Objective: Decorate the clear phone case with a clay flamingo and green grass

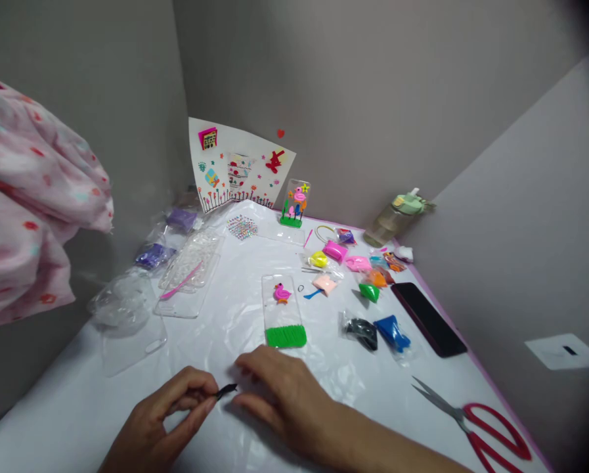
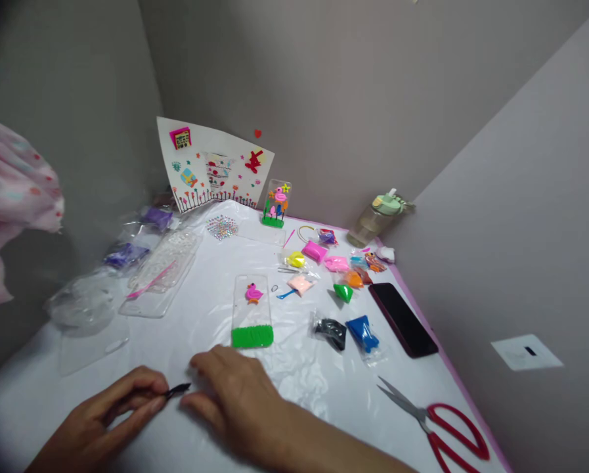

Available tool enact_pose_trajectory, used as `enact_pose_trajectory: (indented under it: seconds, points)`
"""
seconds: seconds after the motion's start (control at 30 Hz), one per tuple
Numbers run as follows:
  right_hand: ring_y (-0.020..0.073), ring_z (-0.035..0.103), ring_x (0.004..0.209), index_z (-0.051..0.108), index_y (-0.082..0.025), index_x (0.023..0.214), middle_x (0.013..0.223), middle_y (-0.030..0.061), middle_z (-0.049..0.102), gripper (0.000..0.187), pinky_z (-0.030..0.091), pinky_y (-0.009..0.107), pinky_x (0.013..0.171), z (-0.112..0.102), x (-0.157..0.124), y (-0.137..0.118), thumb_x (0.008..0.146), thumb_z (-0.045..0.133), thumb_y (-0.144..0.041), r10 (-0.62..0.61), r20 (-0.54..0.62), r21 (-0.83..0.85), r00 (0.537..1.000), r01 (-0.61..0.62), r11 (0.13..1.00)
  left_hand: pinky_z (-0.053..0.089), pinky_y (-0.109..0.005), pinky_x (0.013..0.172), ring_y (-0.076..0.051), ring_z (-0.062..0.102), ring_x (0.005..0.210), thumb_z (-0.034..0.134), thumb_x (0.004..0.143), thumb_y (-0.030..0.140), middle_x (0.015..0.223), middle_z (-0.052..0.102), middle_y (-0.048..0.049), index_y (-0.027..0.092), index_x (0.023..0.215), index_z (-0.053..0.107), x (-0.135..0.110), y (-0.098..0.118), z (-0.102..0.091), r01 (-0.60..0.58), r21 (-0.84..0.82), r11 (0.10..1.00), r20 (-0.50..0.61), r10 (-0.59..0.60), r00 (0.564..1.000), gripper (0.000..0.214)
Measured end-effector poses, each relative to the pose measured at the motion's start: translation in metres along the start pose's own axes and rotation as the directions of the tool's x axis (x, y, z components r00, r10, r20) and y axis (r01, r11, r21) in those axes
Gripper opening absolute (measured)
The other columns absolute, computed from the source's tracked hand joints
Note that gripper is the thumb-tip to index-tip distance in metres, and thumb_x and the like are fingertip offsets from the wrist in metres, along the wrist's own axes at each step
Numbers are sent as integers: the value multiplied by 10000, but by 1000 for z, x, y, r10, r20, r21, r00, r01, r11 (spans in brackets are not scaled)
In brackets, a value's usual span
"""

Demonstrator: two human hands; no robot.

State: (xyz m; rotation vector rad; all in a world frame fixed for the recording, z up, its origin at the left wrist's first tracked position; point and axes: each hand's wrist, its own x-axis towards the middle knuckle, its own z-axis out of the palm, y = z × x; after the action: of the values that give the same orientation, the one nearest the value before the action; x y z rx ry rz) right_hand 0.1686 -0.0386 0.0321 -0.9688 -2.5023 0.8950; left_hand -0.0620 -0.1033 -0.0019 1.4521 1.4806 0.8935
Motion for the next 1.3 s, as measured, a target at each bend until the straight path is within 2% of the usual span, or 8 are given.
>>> enact_pose_trajectory:
  seconds: [0.17, 0.27, 0.43, 0.7, 0.83, 0.97, 1.13, 1.3]
  points:
    - [322, 625, 1081, 488, -162, 1374, 1230, 177, 651, 485, 548, 511, 892, -29, -25, 47, 930, 669, -230, 41, -211, -420, 977, -128, 899, 583, -203, 793, -193, 760, 840, 635, 889, 494, 902, 771, 21, 336, 901, 725, 0, -9, 4, 36, 23, 999, -15, -36, 999, 182]
    - [352, 627, 1068, 421, -164, 1430, 1234, 191, 633, 685, 551, 554, 873, -36, -33, 67, 835, 757, -200, 109, -271, -464, 956, -229, 856, 582, -205, 749, -192, 760, 785, 640, 866, 515, 835, 772, 26, 338, 892, 724, 1, -13, 8, 45, 12, 999, -25, -44, 999, 197]
    - [300, 637, 1037, 432, -178, 1407, 1174, 145, 646, 615, 563, 487, 861, -29, -13, 74, 862, 716, -195, 98, -270, -426, 958, -210, 880, 585, -239, 757, -213, 757, 814, 658, 833, 508, 882, 796, 22, 353, 929, 766, 0, -1, 12, 78, -16, 997, -64, -79, 995, 211]
    - [325, 613, 989, 472, -123, 1376, 1107, 170, 650, 527, 516, 513, 851, -41, 23, 54, 932, 690, -305, 36, -273, -417, 961, -152, 896, 570, -267, 772, -212, 721, 830, 599, 920, 431, 858, 761, 20, 330, 854, 740, 12, 14, 10, -68, 25, 997, 138, 64, 988, 186]
    - [276, 600, 959, 476, -144, 1353, 1097, 147, 654, 384, 505, 444, 852, -40, 30, 32, 1012, 571, -294, -15, -253, -380, 967, -85, 921, 545, -312, 814, -233, 685, 904, 569, 955, 353, 926, 742, -5, 321, 863, 729, 22, 2, 4, -278, 274, 921, 95, 261, 961, 188]
    - [242, 589, 974, 542, -162, 1246, 1078, 118, 662, 231, 499, 377, 845, -19, 48, 10, 1047, 433, -206, -84, -177, -341, 981, 19, 940, 537, -327, 815, -239, 684, 894, 606, 943, 339, 914, 747, 5, 328, 922, 732, 24, -9, 1, -331, 377, 865, 66, 332, 941, 128]
    - [247, 576, 1020, 536, -143, 1266, 1152, 131, 656, 285, 502, 369, 868, 6, 87, -7, 985, 488, -132, -195, -87, -354, 977, 153, 923, 515, -336, 926, -239, 683, 1020, 624, 944, 349, 1053, 749, 19, 359, 1100, 692, 16, -17, -4, -297, 398, 868, -5, 326, 945, 171]
    - [282, 406, 1391, 469, -115, 1390, 1461, 165, 525, 398, 352, 454, 1161, 22, 99, -9, 1070, 438, -350, -385, 7, -441, 923, 348, 827, 484, -402, 997, -282, 652, 1071, 644, 917, 394, 1085, 700, 2, 345, 1061, 650, -9, -36, -24, -127, 422, 898, -236, 244, 941, 152]
